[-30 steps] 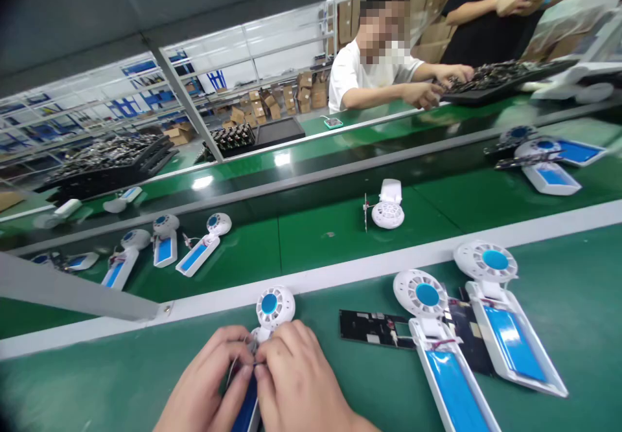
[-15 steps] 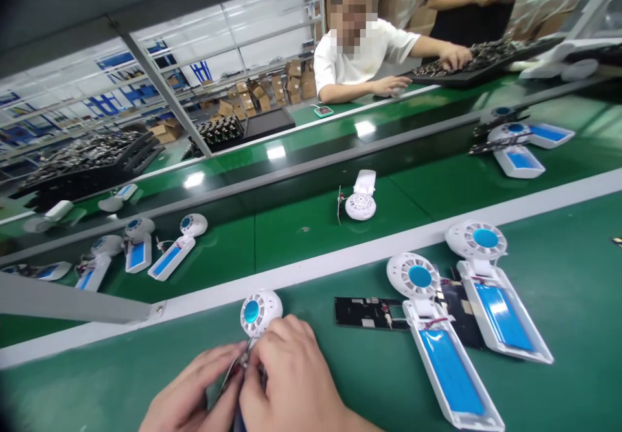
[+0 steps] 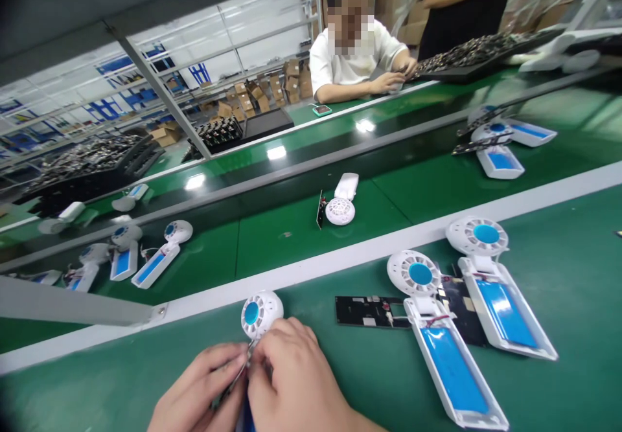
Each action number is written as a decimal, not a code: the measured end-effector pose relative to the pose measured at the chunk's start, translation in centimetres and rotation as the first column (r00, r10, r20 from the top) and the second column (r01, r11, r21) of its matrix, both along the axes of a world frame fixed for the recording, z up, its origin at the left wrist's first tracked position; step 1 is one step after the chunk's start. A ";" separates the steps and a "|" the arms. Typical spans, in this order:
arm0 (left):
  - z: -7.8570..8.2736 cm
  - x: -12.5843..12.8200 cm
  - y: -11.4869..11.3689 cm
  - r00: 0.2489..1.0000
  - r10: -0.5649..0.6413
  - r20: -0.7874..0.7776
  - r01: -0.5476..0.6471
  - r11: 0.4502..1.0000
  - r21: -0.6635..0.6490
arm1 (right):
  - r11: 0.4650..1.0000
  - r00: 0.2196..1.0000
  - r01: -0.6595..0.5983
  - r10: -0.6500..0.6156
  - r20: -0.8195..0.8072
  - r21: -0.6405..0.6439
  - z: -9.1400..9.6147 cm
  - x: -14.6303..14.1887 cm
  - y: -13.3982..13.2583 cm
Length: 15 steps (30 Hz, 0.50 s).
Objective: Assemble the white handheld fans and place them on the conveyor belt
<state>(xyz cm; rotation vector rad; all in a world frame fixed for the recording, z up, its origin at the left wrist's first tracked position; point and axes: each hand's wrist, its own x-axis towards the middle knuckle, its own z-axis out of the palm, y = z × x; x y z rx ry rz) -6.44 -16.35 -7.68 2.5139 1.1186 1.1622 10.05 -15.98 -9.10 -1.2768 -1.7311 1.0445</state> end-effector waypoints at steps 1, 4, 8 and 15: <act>0.0 0.0 0.0 1.000 0.000 0.013 0.000 1.000 0.004 | 1.000 1.000 0.000 0.000 0.005 -0.008 0.1 0.0 0.0; 0.0 0.2 0.0 0.997 0.013 0.075 -0.010 0.999 -0.037 | 1.000 0.999 0.012 -0.011 0.031 -0.029 0.3 -0.1 0.1; -0.4 0.2 -0.3 0.984 0.079 0.160 -0.054 0.986 -0.156 | 0.999 0.999 0.019 -0.017 0.035 -0.043 0.5 -0.2 0.2; -0.3 0.3 -1.0 0.962 0.106 0.252 -0.064 0.984 -0.167 | 0.999 0.996 0.022 -0.020 0.084 -0.032 1.0 -0.5 -0.3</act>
